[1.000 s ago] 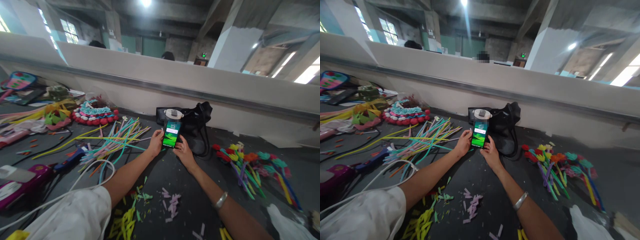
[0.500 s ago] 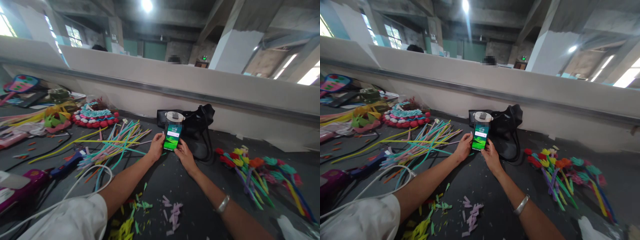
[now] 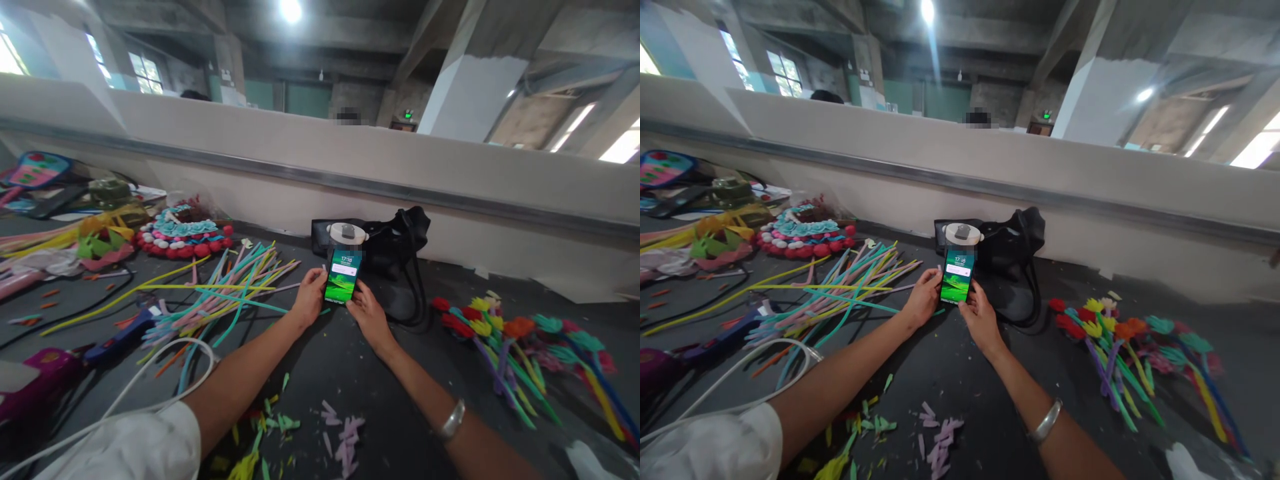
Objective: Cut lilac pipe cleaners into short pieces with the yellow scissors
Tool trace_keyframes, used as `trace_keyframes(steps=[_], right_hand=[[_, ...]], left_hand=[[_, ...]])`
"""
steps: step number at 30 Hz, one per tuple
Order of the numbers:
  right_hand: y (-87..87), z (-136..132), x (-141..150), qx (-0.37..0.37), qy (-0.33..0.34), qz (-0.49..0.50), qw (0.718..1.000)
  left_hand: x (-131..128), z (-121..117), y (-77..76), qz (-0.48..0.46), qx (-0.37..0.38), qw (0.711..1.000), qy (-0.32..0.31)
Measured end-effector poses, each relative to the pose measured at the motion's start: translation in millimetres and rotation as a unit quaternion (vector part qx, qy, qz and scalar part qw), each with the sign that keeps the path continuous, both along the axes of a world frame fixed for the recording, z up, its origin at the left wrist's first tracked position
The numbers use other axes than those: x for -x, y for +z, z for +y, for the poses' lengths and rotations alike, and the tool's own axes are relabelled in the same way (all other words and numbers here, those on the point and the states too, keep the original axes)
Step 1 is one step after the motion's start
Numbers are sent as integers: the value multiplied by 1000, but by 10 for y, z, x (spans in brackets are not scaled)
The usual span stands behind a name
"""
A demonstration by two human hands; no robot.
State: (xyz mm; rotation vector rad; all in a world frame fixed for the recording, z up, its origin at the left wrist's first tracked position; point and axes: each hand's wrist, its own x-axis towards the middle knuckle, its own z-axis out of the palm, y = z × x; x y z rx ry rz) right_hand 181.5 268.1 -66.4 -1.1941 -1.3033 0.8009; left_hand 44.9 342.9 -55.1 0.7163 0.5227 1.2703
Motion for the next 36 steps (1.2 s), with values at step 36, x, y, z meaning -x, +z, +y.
trace_keyframes(steps=[36], right_hand=[[583,-644,-72,55,-40,35,997]], left_hand=[[411,-47,403,2,22,994,103]])
